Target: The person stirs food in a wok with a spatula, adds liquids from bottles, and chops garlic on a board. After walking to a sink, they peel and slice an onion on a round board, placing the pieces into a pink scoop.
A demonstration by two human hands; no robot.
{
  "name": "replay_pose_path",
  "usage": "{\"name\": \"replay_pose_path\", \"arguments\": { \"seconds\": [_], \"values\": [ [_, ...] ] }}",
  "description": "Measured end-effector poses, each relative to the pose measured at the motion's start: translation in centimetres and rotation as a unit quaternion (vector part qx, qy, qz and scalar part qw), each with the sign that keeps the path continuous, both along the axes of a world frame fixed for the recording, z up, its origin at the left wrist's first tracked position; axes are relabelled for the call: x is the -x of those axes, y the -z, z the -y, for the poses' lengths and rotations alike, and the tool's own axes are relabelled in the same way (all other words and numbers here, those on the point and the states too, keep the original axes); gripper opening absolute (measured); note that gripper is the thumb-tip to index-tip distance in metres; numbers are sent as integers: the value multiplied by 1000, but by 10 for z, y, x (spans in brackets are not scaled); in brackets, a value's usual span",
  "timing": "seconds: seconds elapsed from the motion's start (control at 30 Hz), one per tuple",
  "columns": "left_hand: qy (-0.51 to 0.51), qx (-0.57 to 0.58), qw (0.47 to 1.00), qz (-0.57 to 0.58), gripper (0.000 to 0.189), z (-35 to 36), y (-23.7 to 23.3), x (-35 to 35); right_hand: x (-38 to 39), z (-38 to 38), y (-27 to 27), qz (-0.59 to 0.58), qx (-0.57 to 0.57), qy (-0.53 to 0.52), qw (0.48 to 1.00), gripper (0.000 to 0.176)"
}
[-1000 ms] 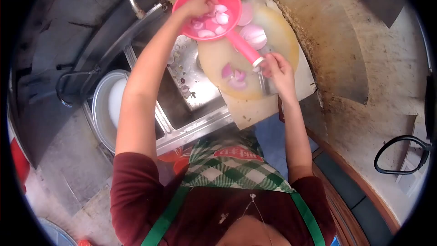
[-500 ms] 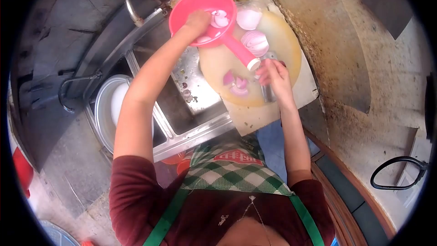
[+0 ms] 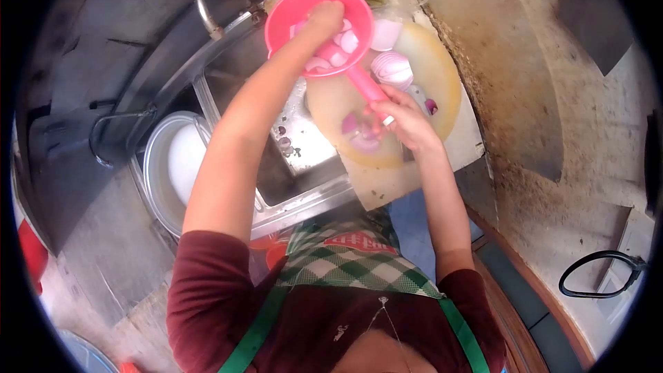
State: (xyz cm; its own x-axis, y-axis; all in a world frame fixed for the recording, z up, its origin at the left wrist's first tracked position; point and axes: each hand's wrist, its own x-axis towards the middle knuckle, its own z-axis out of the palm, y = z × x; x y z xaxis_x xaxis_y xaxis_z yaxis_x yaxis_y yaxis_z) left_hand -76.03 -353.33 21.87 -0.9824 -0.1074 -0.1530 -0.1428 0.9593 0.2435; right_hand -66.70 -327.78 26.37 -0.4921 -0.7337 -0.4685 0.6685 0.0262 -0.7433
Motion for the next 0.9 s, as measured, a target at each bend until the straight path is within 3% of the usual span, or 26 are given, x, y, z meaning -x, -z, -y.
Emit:
{"name": "replay_pose_path", "arguments": {
  "seconds": [0.07, 0.17, 0.23, 0.27, 0.3, 0.33, 0.4, 0.43, 0.47, 0.5, 0.53, 0.57, 0.6, 0.63, 0.67, 0.7, 0.8, 0.9],
  "values": [
    [-13, 48, 998, -24, 22, -7, 0, 1, -4, 0, 7, 10, 35, 28, 999, 27],
    [-17, -4, 1000, -2, 21, 8, -8, -1, -7, -2, 11, 1, 8, 54, 999, 26],
    [-21, -83, 985, -147, 20, 1, -88, -45, -3, -9, 16, 1, 3, 48, 999, 24],
    [-75, -140, 976, -152, 20, 6, -113, -69, 2, -13, 13, -4, 6, 43, 999, 24],
    [-85, -158, 954, -242, 19, 13, -126, -99, 7, -17, 7, -12, 11, 37, 999, 25],
    [-144, -212, 926, -276, 19, 24, -126, -127, 9, -24, -1, -41, -3, 10, 999, 33],
    [-245, -273, 889, -275, 18, 35, -106, -184, 7, -30, -11, -54, -32, 66, 996, 35],
    [-251, -89, 935, -232, 18, 28, -86, -210, 5, -32, -13, -62, -46, 92, 993, 36],
    [-157, 82, 963, -203, 20, 25, -53, -237, 5, -38, -12, -78, -65, 130, 986, 31],
    [-149, 65, 971, -173, 23, 4, -39, -252, 6, -49, -4, -130, -136, 157, 969, 29],
    [-192, -61, 963, -177, 25, -21, -26, -258, 3, -65, 11, -181, -206, 185, 944, 26],
    [-237, -194, 947, -96, 33, -52, -31, -254, -4, -74, 25, -229, -276, 210, 910, 24],
    [-176, -301, 931, -106, 40, -72, -27, -248, -19, -80, 34, -313, -327, 184, 873, 20],
    [-110, -285, 937, -171, 45, -91, -18, -240, -34, -84, 43, -394, -374, 154, 826, 17],
    [-83, -272, 943, -171, 46, -102, -6, -233, -49, -82, 60, -440, -294, 143, 836, 17],
    [-75, -293, 942, -144, 47, -103, 1, -228, -65, -71, 48, -405, -307, 71, 859, 20],
    [-67, -334, 939, -54, 45, -99, 1, -216, -89, -38, 36, -591, -299, -47, 748, 46],
    [-146, -609, 780, -19, 38, -87, 13, -224, -99, -20, 50, -613, -310, -50, 725, 54]
  ]
}}
